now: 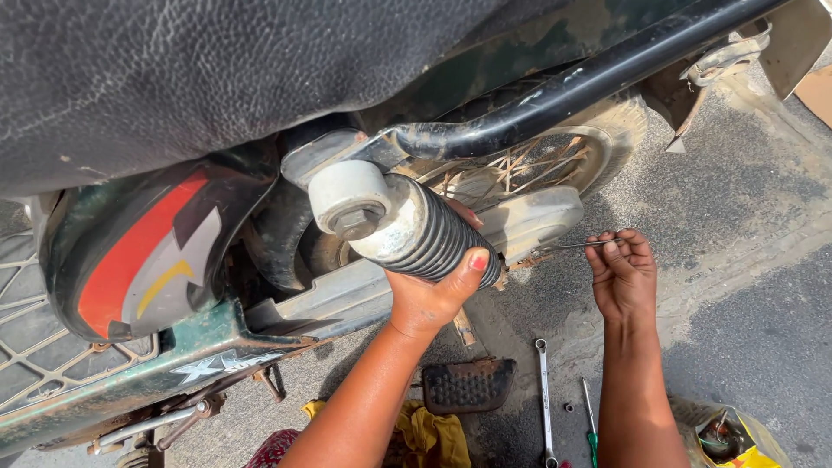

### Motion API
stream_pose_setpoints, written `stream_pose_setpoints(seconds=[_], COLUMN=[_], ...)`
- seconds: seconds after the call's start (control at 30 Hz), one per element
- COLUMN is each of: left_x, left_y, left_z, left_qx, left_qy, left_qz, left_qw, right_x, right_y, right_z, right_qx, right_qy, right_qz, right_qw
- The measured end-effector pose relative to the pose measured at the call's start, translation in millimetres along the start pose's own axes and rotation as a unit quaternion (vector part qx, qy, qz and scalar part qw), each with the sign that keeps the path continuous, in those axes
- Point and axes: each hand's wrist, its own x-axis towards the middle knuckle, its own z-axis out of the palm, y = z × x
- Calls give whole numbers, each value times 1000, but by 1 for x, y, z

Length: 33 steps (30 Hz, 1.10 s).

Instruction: The person crouches beside a parked motorcycle and uses wrenches to loosen and remove the footrest assembly and work on the rear shock absorber mounting bolt, handling small bolts and setting the removed footrest on the ground.

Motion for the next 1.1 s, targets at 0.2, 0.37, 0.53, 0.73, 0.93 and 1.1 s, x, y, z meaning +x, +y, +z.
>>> stream_pose_setpoints(seconds=[0.2,0.37,0.53,0.73,0.93,1.1], left_x=[0,0,0,1,0,1], left_y=[1,0,1,2,2,3], left_z=[2,4,3,2,1,2], left_qx=[-5,-6,10,-5,10,4], left_qy=[0,6,6,0,0,-1], left_qz=[-1,1,0,-10,0,-6], left_qw=[1000,1000,1000,1000,1000,1000], right_x=[13,25,22,16,15,19], right_y=[20,28,36,36,35,29], right_z=[-16,-16,-16,-16,-13,-15], right_qx=[63,50,96,100,109,111], right_qy=[0,34,5,4,3,-31], right_qz=[46,86,68,49,52,47], right_qw=[997,994,993,994,993,992])
